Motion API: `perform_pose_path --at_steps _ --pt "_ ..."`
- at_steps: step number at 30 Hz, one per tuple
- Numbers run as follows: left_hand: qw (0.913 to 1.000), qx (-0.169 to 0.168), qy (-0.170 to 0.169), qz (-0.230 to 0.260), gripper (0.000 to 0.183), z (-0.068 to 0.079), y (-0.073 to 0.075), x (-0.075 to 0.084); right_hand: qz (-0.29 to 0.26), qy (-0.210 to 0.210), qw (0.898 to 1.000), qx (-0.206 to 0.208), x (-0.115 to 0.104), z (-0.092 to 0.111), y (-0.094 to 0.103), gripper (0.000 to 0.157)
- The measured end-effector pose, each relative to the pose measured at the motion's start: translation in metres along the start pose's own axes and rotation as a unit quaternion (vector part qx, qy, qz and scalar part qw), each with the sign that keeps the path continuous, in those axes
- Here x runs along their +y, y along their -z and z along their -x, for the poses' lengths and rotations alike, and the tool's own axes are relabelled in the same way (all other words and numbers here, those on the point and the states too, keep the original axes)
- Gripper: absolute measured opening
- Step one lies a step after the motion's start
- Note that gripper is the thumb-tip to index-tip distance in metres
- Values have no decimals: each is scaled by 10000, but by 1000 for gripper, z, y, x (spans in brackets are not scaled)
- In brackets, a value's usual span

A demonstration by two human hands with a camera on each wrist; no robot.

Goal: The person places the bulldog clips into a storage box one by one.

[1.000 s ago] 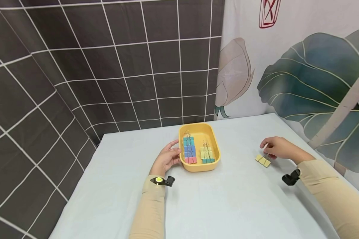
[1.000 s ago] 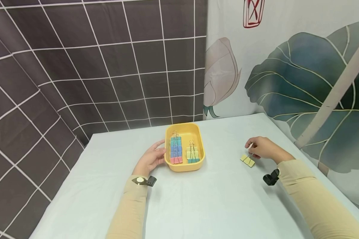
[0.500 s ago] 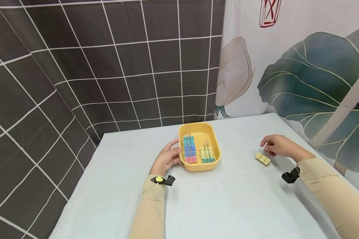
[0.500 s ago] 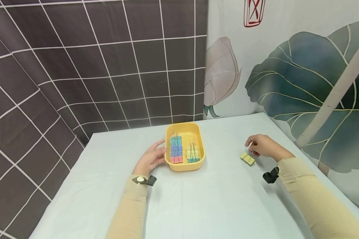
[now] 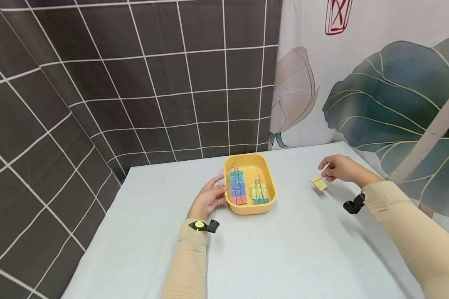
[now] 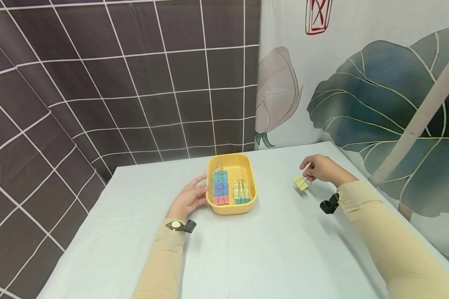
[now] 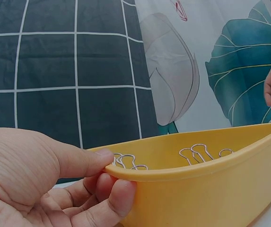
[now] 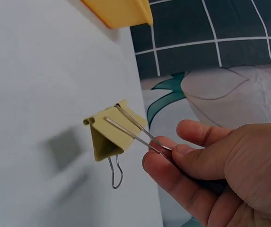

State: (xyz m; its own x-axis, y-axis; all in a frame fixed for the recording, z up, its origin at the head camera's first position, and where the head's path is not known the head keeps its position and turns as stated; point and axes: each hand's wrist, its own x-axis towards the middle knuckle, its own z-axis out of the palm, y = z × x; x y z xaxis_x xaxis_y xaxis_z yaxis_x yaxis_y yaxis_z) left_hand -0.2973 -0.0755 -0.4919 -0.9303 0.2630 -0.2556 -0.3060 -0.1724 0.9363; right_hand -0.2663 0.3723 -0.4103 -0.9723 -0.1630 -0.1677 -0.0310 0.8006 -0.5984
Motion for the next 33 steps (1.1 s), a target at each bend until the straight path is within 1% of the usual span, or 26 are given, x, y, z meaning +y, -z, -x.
perform_pose_path --at_steps 7,15,25,30,33 --pt "10000 -42 -13 -49 55 -1 0 0 45 48 10000 53 -23 -15 7 23" --pt "10000 -87 -29 -2 55 -1 1 0 6 243 9997 25 -54 -35 12 21" --pt "9999 -96 -39 1 55 -1 2 0 324 358 9987 146 -96 -62 6 21" --pt "9999 -89 -50 20 55 -1 1 0 370 470 9979 233 -114 -72 3 17" --pt "9999 -91 -70 9 55 -1 2 0 333 548 9976 259 -122 -79 -1 18"
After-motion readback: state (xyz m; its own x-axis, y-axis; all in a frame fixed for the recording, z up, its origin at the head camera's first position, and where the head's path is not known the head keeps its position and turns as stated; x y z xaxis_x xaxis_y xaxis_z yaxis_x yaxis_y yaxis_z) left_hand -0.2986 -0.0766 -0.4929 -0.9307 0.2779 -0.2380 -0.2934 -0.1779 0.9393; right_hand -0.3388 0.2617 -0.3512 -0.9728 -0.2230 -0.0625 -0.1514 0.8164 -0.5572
